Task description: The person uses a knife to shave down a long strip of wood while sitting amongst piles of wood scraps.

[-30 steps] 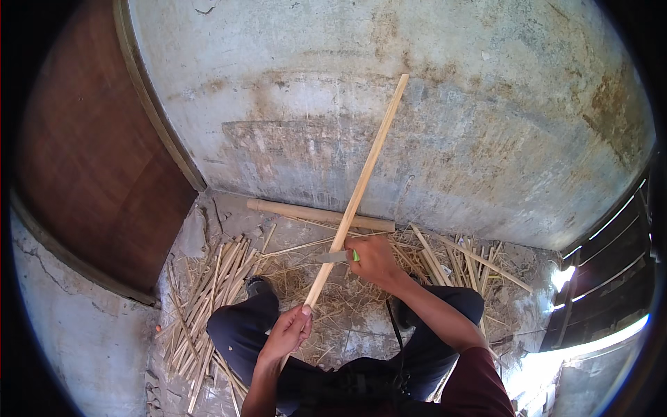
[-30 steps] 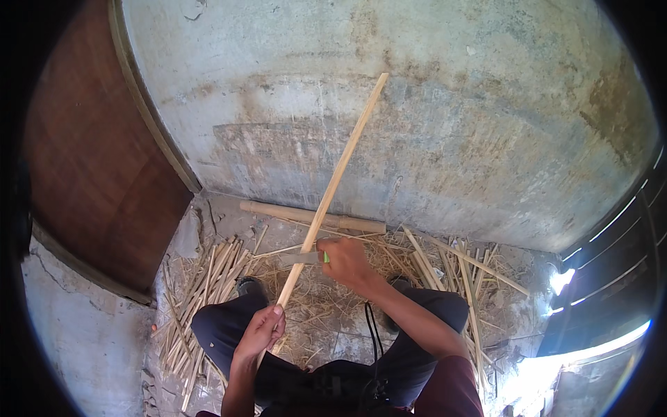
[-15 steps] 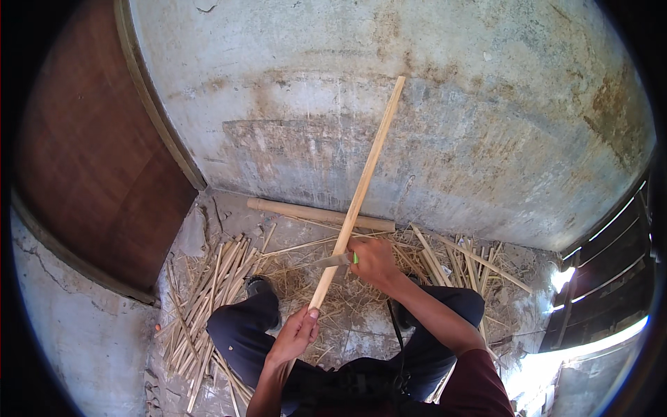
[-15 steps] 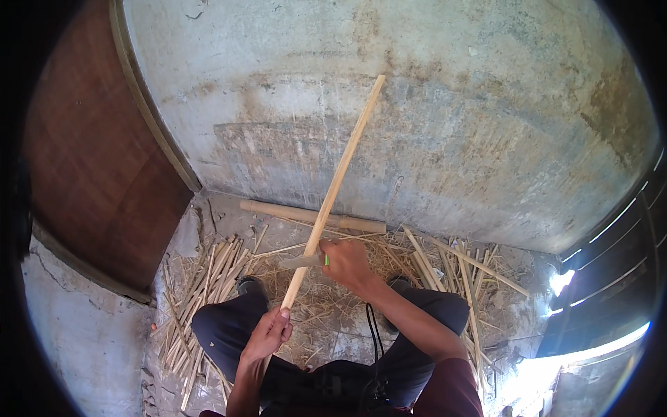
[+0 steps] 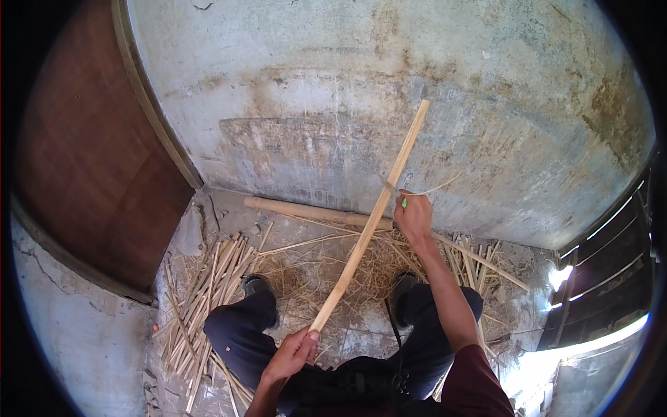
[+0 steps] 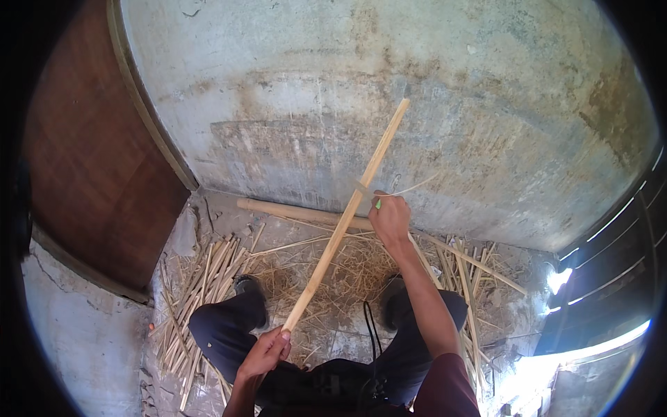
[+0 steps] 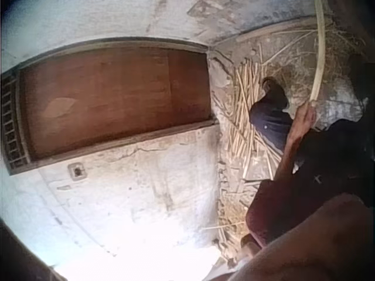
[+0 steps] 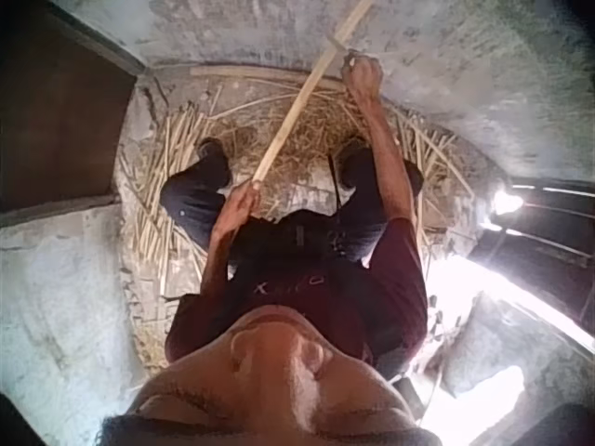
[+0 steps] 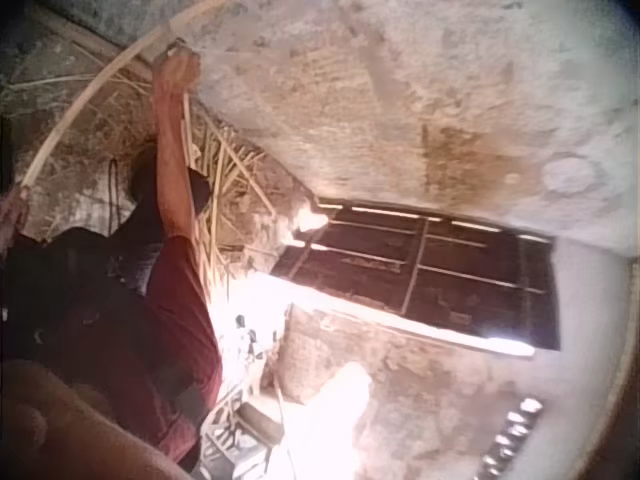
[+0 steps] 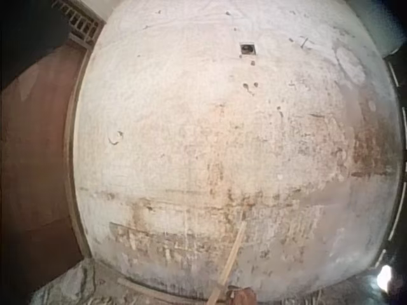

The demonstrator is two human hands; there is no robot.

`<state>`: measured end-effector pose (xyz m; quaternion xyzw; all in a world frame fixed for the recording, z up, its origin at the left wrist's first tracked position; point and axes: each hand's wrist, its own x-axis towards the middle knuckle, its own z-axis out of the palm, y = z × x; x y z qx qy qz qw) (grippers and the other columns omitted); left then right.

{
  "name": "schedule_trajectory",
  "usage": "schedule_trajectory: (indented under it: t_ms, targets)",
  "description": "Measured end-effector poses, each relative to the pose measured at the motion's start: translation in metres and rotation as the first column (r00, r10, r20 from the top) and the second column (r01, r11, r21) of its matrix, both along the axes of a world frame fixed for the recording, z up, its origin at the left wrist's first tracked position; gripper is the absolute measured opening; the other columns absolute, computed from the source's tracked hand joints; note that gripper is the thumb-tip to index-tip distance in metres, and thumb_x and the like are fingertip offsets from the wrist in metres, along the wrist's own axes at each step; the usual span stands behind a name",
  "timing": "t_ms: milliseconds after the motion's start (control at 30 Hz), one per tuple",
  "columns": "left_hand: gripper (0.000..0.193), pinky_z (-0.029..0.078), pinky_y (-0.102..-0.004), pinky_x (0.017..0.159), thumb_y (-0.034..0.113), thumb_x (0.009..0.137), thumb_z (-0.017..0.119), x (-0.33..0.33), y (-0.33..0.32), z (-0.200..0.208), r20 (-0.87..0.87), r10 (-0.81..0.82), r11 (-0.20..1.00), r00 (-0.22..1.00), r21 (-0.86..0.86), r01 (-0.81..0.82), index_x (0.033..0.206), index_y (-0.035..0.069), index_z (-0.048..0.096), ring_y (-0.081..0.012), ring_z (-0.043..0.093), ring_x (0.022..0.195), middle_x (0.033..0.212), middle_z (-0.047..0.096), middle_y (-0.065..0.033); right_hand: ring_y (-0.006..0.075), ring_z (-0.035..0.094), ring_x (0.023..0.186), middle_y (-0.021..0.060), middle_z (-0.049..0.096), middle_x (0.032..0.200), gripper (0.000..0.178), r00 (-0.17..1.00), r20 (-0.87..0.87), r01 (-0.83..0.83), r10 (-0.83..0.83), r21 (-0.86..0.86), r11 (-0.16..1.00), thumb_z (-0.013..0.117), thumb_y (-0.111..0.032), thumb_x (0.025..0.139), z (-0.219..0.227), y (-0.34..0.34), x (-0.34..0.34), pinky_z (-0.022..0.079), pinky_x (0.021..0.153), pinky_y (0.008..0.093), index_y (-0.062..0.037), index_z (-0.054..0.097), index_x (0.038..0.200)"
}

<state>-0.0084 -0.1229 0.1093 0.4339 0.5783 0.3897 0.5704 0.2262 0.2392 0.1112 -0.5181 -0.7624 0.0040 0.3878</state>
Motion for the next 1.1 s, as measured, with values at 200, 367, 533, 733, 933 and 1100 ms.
schedule_trajectory:
  t_ms: [200, 367, 533, 733, 933, 1100]
  targets:
    - [0.032, 0.037, -0.0273, 0.054, 0.026, 0.117, 0.046, -0.015, -0.009, -0.009, -0.128, -0.042, 0.993, 0.991, 0.106, 0.056, 0.094, 0.004, 0.055, -0.0074, 0.044, 0.058, 0.065, 0.050, 0.0015, 0.0447, 0.071, 0.080, 0.0214, 0.072, 0.080, 0.013, 0.997, 0.067, -0.040, 0.038, 0.026, 0.999, 0.064, -0.005, 0.081, 0.015, 0.004, 0.011, 0.056, 0.075, 0.0544, -0.0055, 0.074, 0.089]
    - [0.031, 0.046, -0.0312, 0.058, 0.024, 0.116, 0.049, -0.019, -0.015, -0.008, -0.141, -0.069, 0.990, 0.988, 0.114, 0.086, 0.098, 0.000, 0.058, -0.0121, 0.054, 0.059, 0.065, 0.055, -0.0027, 0.0446, 0.069, 0.073, 0.0221, 0.069, 0.074, 0.010, 0.986, 0.008, -0.168, 0.168, 0.101, 0.981, 0.064, -0.005, 0.079, 0.020, 0.004, 0.015, 0.055, 0.069, 0.0530, -0.0041, 0.071, 0.086]
    - [0.030, 0.046, -0.0318, 0.057, 0.024, 0.116, 0.049, -0.022, -0.020, -0.006, -0.177, -0.085, 0.986, 0.980, 0.125, 0.108, 0.098, 0.001, 0.058, -0.0127, 0.055, 0.058, 0.065, 0.056, -0.0030, 0.0442, 0.069, 0.072, 0.0224, 0.068, 0.074, 0.015, 0.972, 0.013, -0.234, 0.234, 0.052, 0.971, 0.064, -0.005, 0.079, 0.025, -0.002, 0.010, 0.055, 0.067, 0.0525, -0.0048, 0.075, 0.089]
    - [0.032, 0.041, -0.0309, 0.053, 0.025, 0.116, 0.047, -0.024, -0.032, -0.002, -0.189, -0.111, 0.988, 0.976, 0.084, 0.129, 0.094, 0.003, 0.056, -0.0109, 0.048, 0.055, 0.062, 0.052, -0.0010, 0.0458, 0.069, 0.074, 0.0249, 0.069, 0.078, 0.015, 0.977, -0.039, -0.208, 0.211, 0.066, 0.976, 0.064, -0.006, 0.085, 0.020, 0.011, 0.019, 0.054, 0.067, 0.0515, -0.0026, 0.077, 0.091]
    - [0.031, 0.044, -0.0331, 0.055, 0.025, 0.115, 0.051, -0.041, -0.054, -0.011, -0.180, -0.197, 0.973, 0.964, 0.085, 0.215, 0.093, 0.002, 0.057, -0.0135, 0.052, 0.054, 0.061, 0.055, -0.0029, 0.0497, 0.068, 0.081, 0.0293, 0.069, 0.081, 0.016, 0.988, -0.137, 0.082, -0.077, 0.029, 0.996, 0.065, -0.010, 0.091, 0.016, 0.055, 0.064, 0.053, 0.074, 0.0572, 0.0001, 0.077, 0.090]
    - [0.033, 0.044, -0.0336, 0.055, 0.025, 0.115, 0.051, -0.048, -0.057, -0.017, -0.226, -0.208, 0.974, 0.952, 0.039, 0.222, 0.091, 0.003, 0.056, -0.0131, 0.052, 0.055, 0.061, 0.054, -0.0027, 0.0523, 0.068, 0.085, 0.0305, 0.071, 0.087, 0.021, 0.955, -0.184, 0.219, -0.232, -0.088, 0.972, 0.064, -0.016, 0.095, -0.003, 0.072, 0.075, 0.053, 0.078, 0.0597, 0.0003, 0.077, 0.091]
